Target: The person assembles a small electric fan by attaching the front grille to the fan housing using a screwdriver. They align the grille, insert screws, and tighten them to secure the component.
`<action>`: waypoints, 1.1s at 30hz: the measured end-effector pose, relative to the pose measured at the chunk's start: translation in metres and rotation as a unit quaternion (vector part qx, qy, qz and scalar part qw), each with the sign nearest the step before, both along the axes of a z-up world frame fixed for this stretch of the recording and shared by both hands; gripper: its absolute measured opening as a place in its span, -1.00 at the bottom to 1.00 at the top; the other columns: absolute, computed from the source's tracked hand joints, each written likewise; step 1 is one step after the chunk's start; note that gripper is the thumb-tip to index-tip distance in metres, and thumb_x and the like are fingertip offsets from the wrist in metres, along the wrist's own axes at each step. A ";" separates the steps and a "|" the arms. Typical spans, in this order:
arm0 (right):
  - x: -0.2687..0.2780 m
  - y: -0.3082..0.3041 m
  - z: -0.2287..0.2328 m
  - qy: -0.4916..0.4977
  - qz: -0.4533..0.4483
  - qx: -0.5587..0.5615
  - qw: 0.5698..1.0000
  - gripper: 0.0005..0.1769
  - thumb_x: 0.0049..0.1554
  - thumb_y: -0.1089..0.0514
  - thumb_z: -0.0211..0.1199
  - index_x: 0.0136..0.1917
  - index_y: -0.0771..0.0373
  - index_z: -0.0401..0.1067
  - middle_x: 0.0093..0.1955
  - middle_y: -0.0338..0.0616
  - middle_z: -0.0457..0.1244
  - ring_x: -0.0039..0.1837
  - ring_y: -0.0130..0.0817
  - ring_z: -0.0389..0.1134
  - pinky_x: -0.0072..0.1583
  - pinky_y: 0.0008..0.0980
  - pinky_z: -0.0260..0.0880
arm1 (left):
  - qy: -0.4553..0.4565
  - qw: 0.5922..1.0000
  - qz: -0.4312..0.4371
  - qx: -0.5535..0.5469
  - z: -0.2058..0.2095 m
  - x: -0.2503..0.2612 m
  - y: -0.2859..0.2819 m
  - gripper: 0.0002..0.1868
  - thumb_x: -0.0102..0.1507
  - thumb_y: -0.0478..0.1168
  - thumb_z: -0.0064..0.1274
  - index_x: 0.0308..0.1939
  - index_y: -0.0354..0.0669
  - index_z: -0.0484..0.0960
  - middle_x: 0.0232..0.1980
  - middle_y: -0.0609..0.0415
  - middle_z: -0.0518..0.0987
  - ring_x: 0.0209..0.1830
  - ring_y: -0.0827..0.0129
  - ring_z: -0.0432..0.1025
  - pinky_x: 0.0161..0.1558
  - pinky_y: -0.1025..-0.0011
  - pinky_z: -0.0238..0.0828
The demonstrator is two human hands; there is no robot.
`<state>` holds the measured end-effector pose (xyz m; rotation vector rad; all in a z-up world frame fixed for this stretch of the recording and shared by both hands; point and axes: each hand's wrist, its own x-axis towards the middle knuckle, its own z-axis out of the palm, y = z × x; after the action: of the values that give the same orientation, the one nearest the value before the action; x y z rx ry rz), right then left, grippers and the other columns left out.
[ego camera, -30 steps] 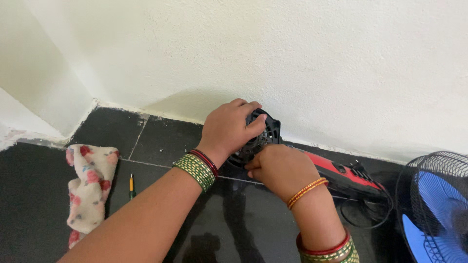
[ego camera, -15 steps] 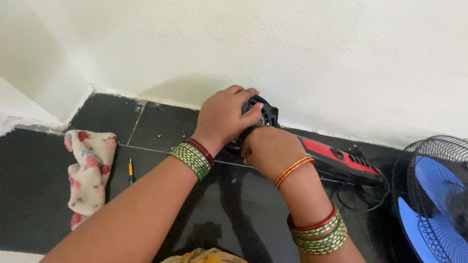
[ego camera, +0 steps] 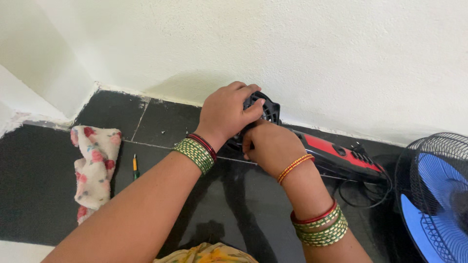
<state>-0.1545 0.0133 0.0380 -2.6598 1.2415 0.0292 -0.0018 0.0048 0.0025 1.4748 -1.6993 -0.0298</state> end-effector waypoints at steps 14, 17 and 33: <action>-0.012 0.003 0.007 0.013 0.051 -0.101 0.993 -0.78 0.07 -0.02 0.33 0.00 -0.14 0.66 -0.04 -0.19 0.34 -0.01 -0.13 0.41 0.01 -0.12 0.41 | 0.010 0.998 0.008 0.062 0.003 0.005 -0.025 -0.56 0.27 0.14 -0.02 0.00 -0.02 0.74 -0.08 -0.02 0.66 -0.09 0.06 0.54 -0.07 0.15 0.46; -0.014 0.000 0.006 -0.013 0.038 -0.089 0.995 -0.82 0.04 0.02 0.34 -0.06 -0.12 0.66 -0.04 -0.22 0.36 -0.02 -0.14 0.42 0.01 -0.14 0.42 | 0.005 0.998 0.008 0.067 0.003 0.005 -0.026 -0.54 0.28 0.15 -0.03 0.01 -0.04 0.73 -0.07 -0.02 0.66 -0.09 0.06 0.54 -0.06 0.14 0.46; -0.008 -0.003 0.004 0.027 0.099 -0.081 0.991 -0.91 0.05 0.07 0.30 -0.17 -0.06 0.62 -0.07 -0.30 0.39 -0.04 -0.23 0.44 -0.01 -0.18 0.44 | 0.009 0.999 0.005 0.040 0.003 0.002 -0.005 -0.57 0.24 0.10 0.02 0.04 -0.01 0.72 -0.05 0.02 0.66 -0.08 0.07 0.55 -0.08 0.16 0.48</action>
<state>-0.1623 0.0100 0.0423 -2.9320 1.0287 0.0322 0.0006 -0.0001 0.0054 1.5379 -1.6944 -0.1068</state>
